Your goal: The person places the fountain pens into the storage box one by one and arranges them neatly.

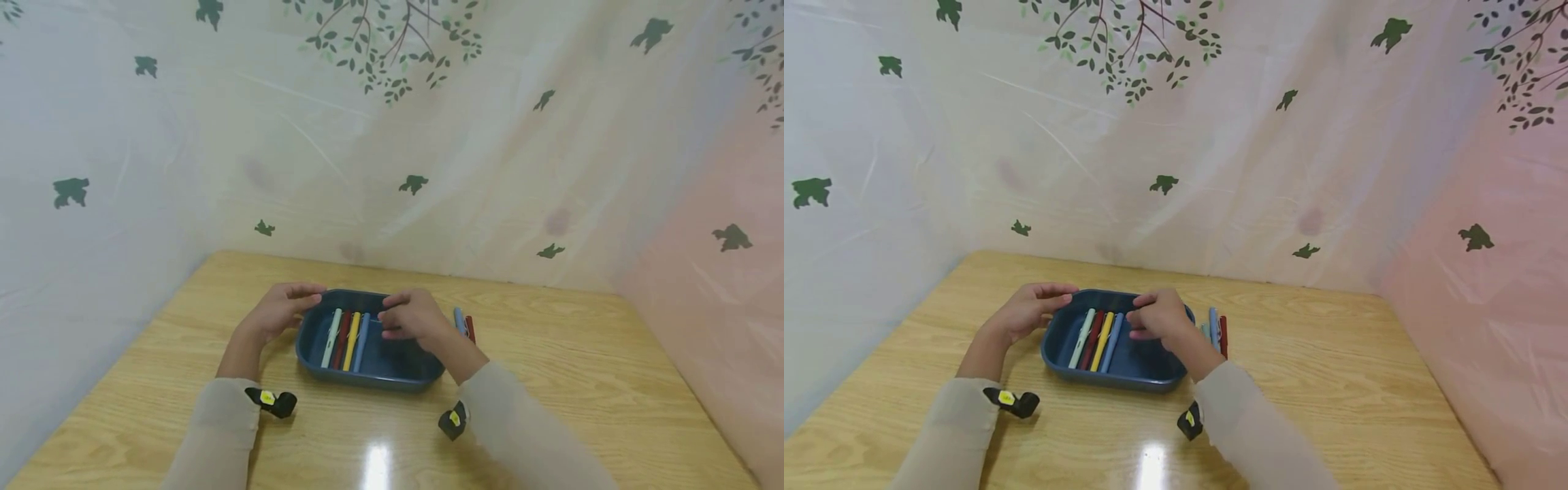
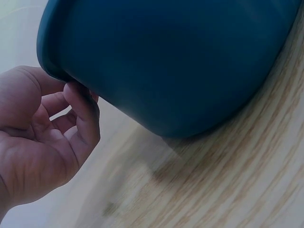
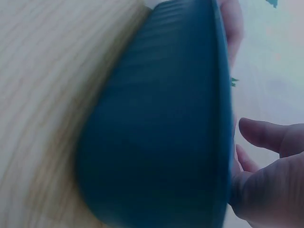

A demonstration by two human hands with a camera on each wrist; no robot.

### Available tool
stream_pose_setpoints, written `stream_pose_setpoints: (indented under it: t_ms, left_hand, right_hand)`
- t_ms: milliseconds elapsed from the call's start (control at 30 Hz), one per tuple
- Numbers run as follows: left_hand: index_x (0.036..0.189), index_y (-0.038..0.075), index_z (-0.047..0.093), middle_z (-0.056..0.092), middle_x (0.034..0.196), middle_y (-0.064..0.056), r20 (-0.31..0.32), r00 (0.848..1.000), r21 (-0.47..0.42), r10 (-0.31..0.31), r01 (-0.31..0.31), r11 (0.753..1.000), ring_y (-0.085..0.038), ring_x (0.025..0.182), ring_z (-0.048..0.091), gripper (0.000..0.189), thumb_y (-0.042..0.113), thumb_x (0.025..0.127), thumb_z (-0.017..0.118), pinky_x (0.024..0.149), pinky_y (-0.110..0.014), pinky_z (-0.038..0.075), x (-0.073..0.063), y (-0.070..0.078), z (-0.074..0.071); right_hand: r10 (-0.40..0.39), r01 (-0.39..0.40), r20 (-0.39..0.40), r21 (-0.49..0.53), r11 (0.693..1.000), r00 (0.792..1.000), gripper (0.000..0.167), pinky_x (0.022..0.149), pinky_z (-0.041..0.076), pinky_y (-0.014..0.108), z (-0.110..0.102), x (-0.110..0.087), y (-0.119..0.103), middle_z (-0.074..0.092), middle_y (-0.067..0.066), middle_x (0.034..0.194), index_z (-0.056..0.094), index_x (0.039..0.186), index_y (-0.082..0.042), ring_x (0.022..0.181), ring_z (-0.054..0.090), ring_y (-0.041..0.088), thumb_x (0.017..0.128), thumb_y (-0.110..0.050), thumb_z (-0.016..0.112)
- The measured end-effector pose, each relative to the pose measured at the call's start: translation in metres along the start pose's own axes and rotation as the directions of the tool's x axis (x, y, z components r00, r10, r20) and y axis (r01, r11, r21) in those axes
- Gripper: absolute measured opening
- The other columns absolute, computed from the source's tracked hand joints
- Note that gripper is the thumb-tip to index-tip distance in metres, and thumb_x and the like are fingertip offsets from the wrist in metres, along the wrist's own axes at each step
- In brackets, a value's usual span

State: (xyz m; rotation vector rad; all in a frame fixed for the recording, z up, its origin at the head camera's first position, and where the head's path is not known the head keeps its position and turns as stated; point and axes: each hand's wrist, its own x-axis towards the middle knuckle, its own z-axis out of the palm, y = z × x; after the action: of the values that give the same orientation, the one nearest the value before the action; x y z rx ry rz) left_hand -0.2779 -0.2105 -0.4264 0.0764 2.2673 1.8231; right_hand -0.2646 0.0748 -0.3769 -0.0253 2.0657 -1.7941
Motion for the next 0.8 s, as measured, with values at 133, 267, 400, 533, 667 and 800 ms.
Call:
stream_pose_setpoints:
  t_ms: [133,267,400,533,667,800]
  left_hand:
    - [0.139,0.005,0.061,0.062,0.136,-0.014,0.003,1.000,-0.007,0.003,-0.003,1.000,-0.027,0.115,0.062,0.041,0.026,0.104,0.063,0.093,-0.042,0.054,0.000,-0.001,0.000]
    - [0.138,0.005,0.061,0.063,0.134,-0.014,0.005,1.000,-0.019,0.002,-0.002,1.000,-0.025,0.111,0.064,0.040,0.025,0.104,0.063,0.091,-0.041,0.055,0.001,-0.001,0.000]
    - [0.139,0.004,0.060,0.063,0.134,-0.015,0.008,1.000,-0.013,0.005,-0.005,1.000,-0.025,0.110,0.064,0.041,0.025,0.104,0.063,0.090,-0.040,0.055,0.001,-0.001,0.000]
    - [0.140,0.003,0.059,0.061,0.138,-0.017,0.009,1.000,-0.009,0.009,-0.009,1.000,-0.025,0.112,0.063,0.043,0.026,0.104,0.063,0.090,-0.039,0.055,0.000,0.000,0.000]
    - [0.141,0.002,0.058,0.059,0.139,-0.019,0.010,1.000,-0.018,0.014,-0.013,1.000,-0.026,0.112,0.063,0.044,0.025,0.105,0.062,0.090,-0.039,0.055,-0.001,0.000,0.000]
    - [0.142,0.002,0.058,0.060,0.138,-0.019,0.007,1.000,-0.025,0.013,-0.012,1.000,-0.025,0.110,0.063,0.044,0.025,0.104,0.062,0.089,-0.038,0.055,-0.001,0.001,0.000]
  right_hand:
    - [-0.008,0.008,-0.014,0.001,1.000,1.000,0.034,0.071,0.061,0.032,-0.011,-0.002,-0.004,0.068,0.020,0.105,0.060,0.128,0.010,0.093,0.068,0.030,0.095,0.007,0.065]
    - [-0.007,0.007,-0.041,0.001,1.000,0.999,0.035,0.070,0.061,0.032,-0.024,-0.002,-0.007,0.068,0.017,0.104,0.062,0.128,0.008,0.093,0.067,0.030,0.093,0.006,0.067]
    - [-0.013,0.011,-0.056,-0.025,1.000,0.998,0.035,0.072,0.061,0.033,-0.039,-0.002,-0.008,0.068,0.022,0.114,0.062,0.128,0.006,0.099,0.067,0.033,0.094,0.002,0.068]
    - [-0.016,0.012,-0.065,-0.060,0.998,0.998,0.035,0.074,0.060,0.032,-0.055,-0.003,-0.009,0.067,0.024,0.121,0.061,0.129,0.003,0.095,0.066,0.029,0.095,-0.002,0.068]
    - [-0.026,0.020,-0.070,-0.082,0.996,0.997,0.036,0.075,0.060,0.032,-0.072,-0.006,-0.010,0.067,0.021,0.114,0.059,0.131,0.005,0.088,0.063,0.023,0.096,-0.003,0.068]
    - [-0.030,0.019,-0.080,-0.131,0.991,0.996,0.036,0.075,0.060,0.032,-0.087,-0.009,-0.009,0.068,0.019,0.112,0.059,0.132,0.004,0.088,0.065,0.023,0.097,-0.005,0.067]
